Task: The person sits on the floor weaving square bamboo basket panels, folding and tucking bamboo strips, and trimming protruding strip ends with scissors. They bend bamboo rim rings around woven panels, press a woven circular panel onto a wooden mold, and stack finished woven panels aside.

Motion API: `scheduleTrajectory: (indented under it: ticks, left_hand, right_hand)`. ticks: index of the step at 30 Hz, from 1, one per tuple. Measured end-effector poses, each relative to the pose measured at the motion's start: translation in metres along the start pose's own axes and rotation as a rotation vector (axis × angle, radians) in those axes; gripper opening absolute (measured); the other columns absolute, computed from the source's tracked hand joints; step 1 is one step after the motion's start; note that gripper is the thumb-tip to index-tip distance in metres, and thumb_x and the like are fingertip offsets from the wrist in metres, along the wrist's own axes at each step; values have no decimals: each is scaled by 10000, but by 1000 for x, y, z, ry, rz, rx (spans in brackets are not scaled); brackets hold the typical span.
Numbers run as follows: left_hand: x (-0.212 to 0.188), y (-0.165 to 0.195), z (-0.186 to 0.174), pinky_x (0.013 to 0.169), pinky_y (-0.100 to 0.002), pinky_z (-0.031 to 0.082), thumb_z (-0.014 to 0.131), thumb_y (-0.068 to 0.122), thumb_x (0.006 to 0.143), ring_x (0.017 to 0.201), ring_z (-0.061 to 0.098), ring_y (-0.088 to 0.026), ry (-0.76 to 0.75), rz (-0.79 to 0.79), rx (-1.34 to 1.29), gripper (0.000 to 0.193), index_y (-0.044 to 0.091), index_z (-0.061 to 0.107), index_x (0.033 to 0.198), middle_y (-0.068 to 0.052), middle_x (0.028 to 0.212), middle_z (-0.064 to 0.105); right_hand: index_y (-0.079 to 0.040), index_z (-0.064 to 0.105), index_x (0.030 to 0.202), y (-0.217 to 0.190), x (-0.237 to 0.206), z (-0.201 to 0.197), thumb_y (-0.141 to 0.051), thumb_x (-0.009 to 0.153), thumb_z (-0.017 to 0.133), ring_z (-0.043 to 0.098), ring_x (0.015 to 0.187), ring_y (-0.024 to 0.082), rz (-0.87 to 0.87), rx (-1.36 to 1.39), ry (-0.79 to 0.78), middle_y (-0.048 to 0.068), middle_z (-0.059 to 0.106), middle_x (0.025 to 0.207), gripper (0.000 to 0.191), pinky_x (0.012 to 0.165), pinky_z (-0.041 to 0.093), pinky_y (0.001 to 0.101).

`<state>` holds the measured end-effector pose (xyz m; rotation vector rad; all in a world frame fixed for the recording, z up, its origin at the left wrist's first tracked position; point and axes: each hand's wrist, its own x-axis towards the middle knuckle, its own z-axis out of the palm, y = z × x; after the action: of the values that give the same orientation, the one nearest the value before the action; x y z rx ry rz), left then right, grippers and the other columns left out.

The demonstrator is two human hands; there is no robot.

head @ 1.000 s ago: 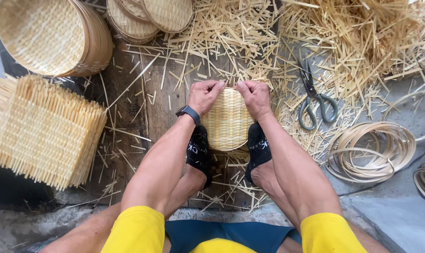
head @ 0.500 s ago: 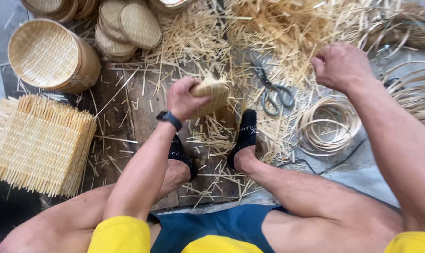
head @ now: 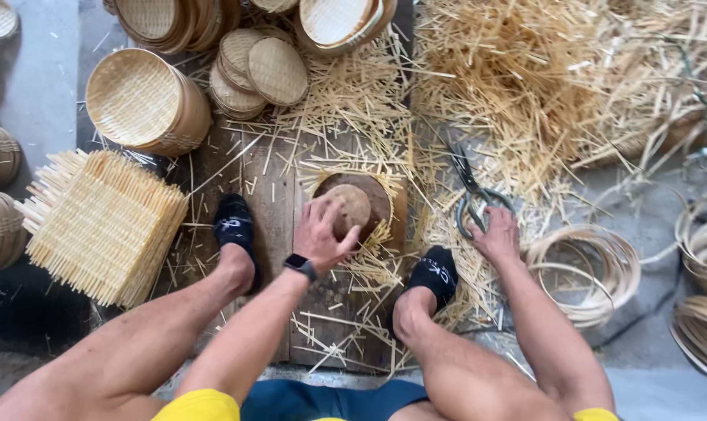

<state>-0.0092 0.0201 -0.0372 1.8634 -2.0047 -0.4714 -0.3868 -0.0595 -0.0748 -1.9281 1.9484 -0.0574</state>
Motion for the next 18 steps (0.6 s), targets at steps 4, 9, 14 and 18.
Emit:
scheduleTrajectory:
  ticks: [4,9,14,18]
  left_hand:
    - [39,37,30,978,-633,377,889,612,612,1271,326,-496,77,-352,9,1147,105,385,1509,-284,1417,313]
    - [44,27,29,986,-566,422,888,460,588,1261,415,-400,95,-217,70,1018,248,459,1486,-174,1361,426]
    - [44,17,22,984,-552,421,892,441,530,1266,424,-388,-16,108,1,1052,291,471,1483,-171,1376,434]
    - [59,14,20,1050,-555,394,911,450,563,1315,408,-378,-181,253,42,1056,307,451,1503,-161,1440,410]
  right_hand:
    - [-30,518,1322,-11,25,7,-266,701,909,515,1199,349,265,-25,-65,238,530,1296,770,1028,431,437]
    - [-5,562,1269,12,47,10,-177,750,825,699,965,303,381,94,-354,192,705,1077,606,951,545,437]
    - [-33,653,1111,36,35,15,-183,679,733,737,815,261,346,527,-464,151,747,925,465,819,616,450]
    - [42,675,948,17,-8,1,-438,720,875,676,744,282,279,222,-442,151,686,812,567,771,591,478]
